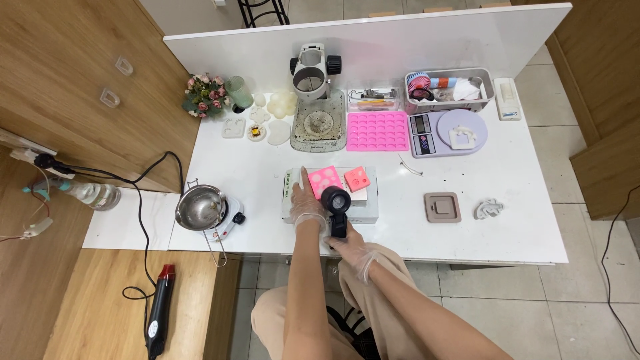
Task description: Refining the surface of a soap piece within a silicone mold using a modeling tool and magnifier.
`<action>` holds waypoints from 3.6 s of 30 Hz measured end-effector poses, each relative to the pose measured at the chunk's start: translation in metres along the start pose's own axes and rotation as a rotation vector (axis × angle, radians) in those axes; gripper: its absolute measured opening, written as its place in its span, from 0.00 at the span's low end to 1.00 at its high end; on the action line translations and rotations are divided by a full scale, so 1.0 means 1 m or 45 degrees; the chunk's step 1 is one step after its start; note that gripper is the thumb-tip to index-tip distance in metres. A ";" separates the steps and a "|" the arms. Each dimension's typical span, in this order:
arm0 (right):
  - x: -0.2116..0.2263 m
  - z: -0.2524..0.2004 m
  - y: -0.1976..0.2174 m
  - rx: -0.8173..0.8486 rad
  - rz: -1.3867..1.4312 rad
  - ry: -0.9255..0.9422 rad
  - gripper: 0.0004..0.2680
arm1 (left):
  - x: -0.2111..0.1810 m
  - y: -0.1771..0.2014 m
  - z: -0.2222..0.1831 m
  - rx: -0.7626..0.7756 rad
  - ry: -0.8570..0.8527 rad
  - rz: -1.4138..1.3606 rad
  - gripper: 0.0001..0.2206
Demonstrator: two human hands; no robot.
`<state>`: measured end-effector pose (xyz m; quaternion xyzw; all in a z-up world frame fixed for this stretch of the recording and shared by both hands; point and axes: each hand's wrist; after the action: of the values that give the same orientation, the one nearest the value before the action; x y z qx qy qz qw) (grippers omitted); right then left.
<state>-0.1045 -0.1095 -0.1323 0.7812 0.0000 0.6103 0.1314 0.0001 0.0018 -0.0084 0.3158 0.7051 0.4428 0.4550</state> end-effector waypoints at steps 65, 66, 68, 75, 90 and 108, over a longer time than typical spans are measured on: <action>0.066 -0.046 0.039 0.064 -0.004 0.293 0.19 | 0.024 -0.017 -0.038 -0.252 -0.038 -0.439 0.50; 0.062 -0.048 0.043 0.080 0.023 0.383 0.18 | 0.029 -0.021 -0.051 -0.341 -0.033 -0.599 0.46; 0.056 -0.047 0.042 0.100 -0.045 0.409 0.18 | 0.045 -0.039 -0.068 -0.483 -0.028 -0.736 0.39; 0.077 -0.058 0.047 0.174 -0.128 0.432 0.18 | 0.126 -0.142 -0.031 0.207 0.417 -1.537 0.29; 0.087 -0.066 0.047 -0.063 -0.118 0.464 0.16 | 0.099 -0.044 -0.153 -0.139 -0.439 -0.032 0.17; 0.051 -0.016 0.032 -0.370 0.093 0.247 0.12 | 0.029 -0.095 -0.108 -0.042 -0.124 -1.689 0.27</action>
<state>-0.1123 -0.1286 -0.0740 0.6908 -0.1038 0.6808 0.2202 -0.1149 -0.0489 -0.0847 -0.1724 0.7216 0.0648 0.6673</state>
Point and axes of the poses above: each hand's wrist, its own z-axis towards the middle knuckle, its own y-axis out of the back of the hand, x = y × z, and after that the axes turned 12 degrees about -x, right-handed
